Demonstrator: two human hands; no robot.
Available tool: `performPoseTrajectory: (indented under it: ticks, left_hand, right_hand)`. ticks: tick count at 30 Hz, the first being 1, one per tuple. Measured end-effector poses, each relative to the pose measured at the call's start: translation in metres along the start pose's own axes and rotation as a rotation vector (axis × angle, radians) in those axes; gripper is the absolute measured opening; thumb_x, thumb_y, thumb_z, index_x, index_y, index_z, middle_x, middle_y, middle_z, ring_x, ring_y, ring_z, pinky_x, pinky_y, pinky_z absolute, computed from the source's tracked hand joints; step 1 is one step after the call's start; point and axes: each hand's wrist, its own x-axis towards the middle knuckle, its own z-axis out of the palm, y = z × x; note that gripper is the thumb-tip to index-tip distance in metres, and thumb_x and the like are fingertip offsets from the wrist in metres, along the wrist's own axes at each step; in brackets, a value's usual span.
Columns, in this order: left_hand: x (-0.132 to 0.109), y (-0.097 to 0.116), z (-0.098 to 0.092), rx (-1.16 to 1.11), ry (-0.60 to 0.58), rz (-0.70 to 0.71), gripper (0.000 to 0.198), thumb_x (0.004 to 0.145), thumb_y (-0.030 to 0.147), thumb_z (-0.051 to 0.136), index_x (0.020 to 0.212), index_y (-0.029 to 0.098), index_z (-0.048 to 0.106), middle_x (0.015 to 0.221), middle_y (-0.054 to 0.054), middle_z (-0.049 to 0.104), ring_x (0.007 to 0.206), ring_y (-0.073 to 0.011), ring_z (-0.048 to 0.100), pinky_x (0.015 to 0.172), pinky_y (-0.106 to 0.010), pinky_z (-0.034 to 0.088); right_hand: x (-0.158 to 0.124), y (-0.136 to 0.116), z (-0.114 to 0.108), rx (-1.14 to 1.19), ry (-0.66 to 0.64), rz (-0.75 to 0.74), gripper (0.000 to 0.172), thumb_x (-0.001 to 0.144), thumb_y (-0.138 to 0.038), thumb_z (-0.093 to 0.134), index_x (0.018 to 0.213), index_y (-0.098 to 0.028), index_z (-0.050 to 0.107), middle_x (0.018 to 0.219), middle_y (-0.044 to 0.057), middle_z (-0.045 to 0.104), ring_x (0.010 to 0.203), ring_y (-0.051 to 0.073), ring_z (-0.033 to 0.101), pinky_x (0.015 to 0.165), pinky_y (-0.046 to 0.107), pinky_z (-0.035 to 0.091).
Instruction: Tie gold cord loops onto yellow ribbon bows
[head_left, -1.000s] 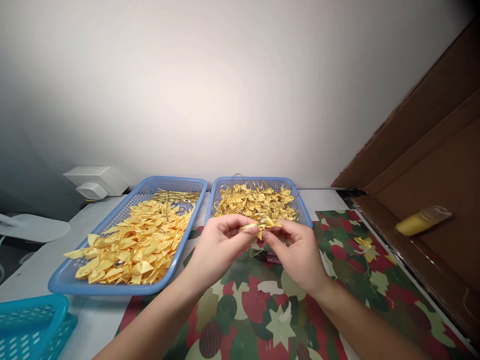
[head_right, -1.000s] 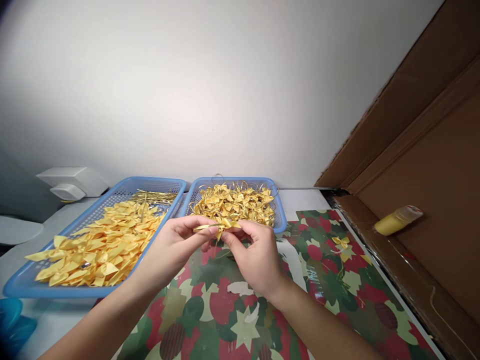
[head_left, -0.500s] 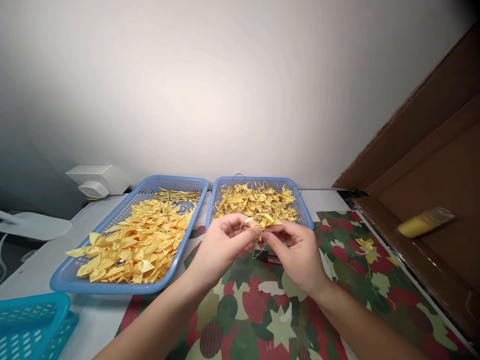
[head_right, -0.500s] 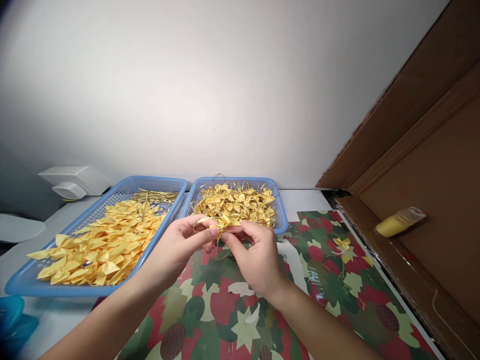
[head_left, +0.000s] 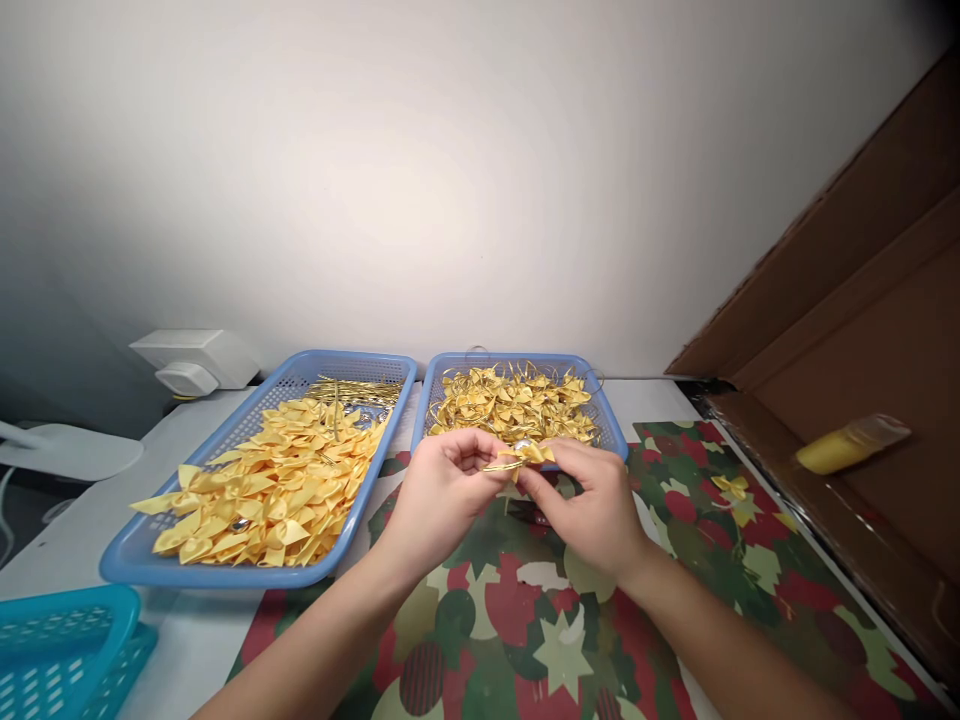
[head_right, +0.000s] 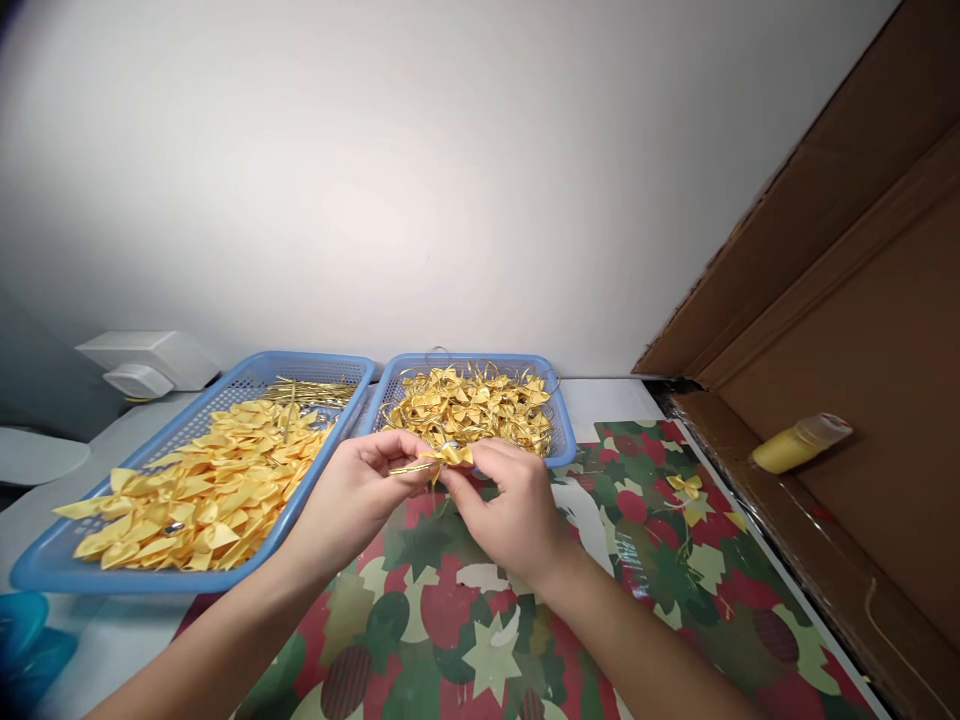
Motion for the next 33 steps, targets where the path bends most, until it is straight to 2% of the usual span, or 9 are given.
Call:
performPoseTrajectory:
  ticks: [2,3,5,9,13,18,23,29,33]
  left_hand:
    - [0.000,-0.003,-0.001,0.097,0.029,0.071,0.014,0.076,0.027,0.064,0.071,0.015,0.065,0.059,-0.001,0.062,0.052,-0.0111,0.054,0.048,-0.021,0.044]
    - [0.000,-0.004,-0.001,0.170,0.053,0.132,0.012,0.078,0.025,0.062,0.072,0.015,0.065,0.060,-0.001,0.062,0.053,-0.0111,0.055,0.049,-0.021,0.045]
    - [-0.001,-0.006,-0.001,0.347,0.112,0.306,0.009,0.079,0.019,0.061,0.071,0.016,0.064,0.063,-0.001,0.063,0.056,-0.0111,0.056,0.053,-0.021,0.046]
    - [-0.003,-0.010,0.000,0.631,0.186,0.623,0.011,0.080,0.012,0.058,0.071,0.017,0.059,0.065,0.001,0.062,0.060,-0.0107,0.057,0.057,-0.021,0.046]
    - [-0.005,-0.012,0.002,0.711,0.204,0.738,0.011,0.082,0.009,0.056,0.074,0.017,0.058,0.067,0.000,0.062,0.061,-0.0106,0.058,0.058,-0.020,0.047]
    - [-0.007,-0.010,0.004,0.694,0.167,0.741,0.011,0.083,0.010,0.056,0.075,0.016,0.059,0.068,0.000,0.063,0.062,-0.0108,0.059,0.058,-0.020,0.046]
    - [-0.006,-0.007,0.004,0.645,0.136,0.622,0.011,0.081,0.011,0.058,0.071,0.017,0.060,0.064,0.001,0.062,0.058,-0.0097,0.057,0.055,-0.019,0.044]
    - [-0.001,-0.010,0.003,0.550,0.109,0.491,0.010,0.077,0.012,0.058,0.068,0.017,0.061,0.059,0.003,0.060,0.053,-0.0089,0.054,0.051,-0.018,0.042]
    - [-0.001,-0.011,0.004,0.506,0.084,0.420,0.011,0.074,0.009,0.057,0.066,0.017,0.060,0.058,0.003,0.059,0.052,-0.0086,0.053,0.051,-0.018,0.042]
  right_hand:
    - [0.006,0.002,-0.012,0.012,-0.014,-0.050,0.004,0.081,-0.018,0.064,0.081,-0.020,0.068,0.081,0.004,0.070,0.078,0.020,0.064,0.072,0.032,0.050]
    - [0.009,0.002,-0.018,0.029,0.002,-0.059,0.009,0.082,-0.017,0.062,0.086,-0.021,0.068,0.089,0.005,0.071,0.086,0.021,0.065,0.079,0.034,0.050]
    - [0.013,0.002,-0.028,0.048,0.061,-0.078,0.013,0.085,-0.016,0.058,0.089,-0.023,0.068,0.092,0.004,0.071,0.092,0.021,0.064,0.084,0.036,0.050]
    - [0.014,-0.003,-0.032,-0.021,0.068,-0.192,0.011,0.080,-0.012,0.064,0.082,-0.022,0.068,0.080,0.002,0.068,0.083,0.019,0.061,0.076,0.035,0.048]
    - [0.010,-0.004,-0.023,-0.077,0.014,-0.201,0.013,0.074,-0.009,0.070,0.079,-0.021,0.069,0.077,0.002,0.064,0.082,0.019,0.057,0.073,0.033,0.047]
    - [0.009,0.001,-0.016,-0.072,0.037,-0.244,0.014,0.077,-0.008,0.069,0.082,-0.022,0.071,0.075,0.002,0.063,0.078,0.017,0.054,0.069,0.031,0.047]
    - [0.008,0.008,-0.007,-0.029,0.057,-0.248,0.013,0.080,-0.009,0.067,0.079,-0.021,0.069,0.077,0.002,0.063,0.079,0.017,0.054,0.071,0.032,0.046]
    - [0.009,0.011,-0.008,0.118,0.068,-0.135,0.011,0.087,-0.013,0.061,0.079,-0.021,0.061,0.083,0.002,0.061,0.087,0.017,0.056,0.079,0.032,0.045]
    - [0.008,0.006,-0.014,0.337,0.031,0.049,0.009,0.093,-0.021,0.054,0.085,-0.022,0.058,0.095,0.002,0.064,0.089,0.015,0.059,0.077,0.029,0.048]
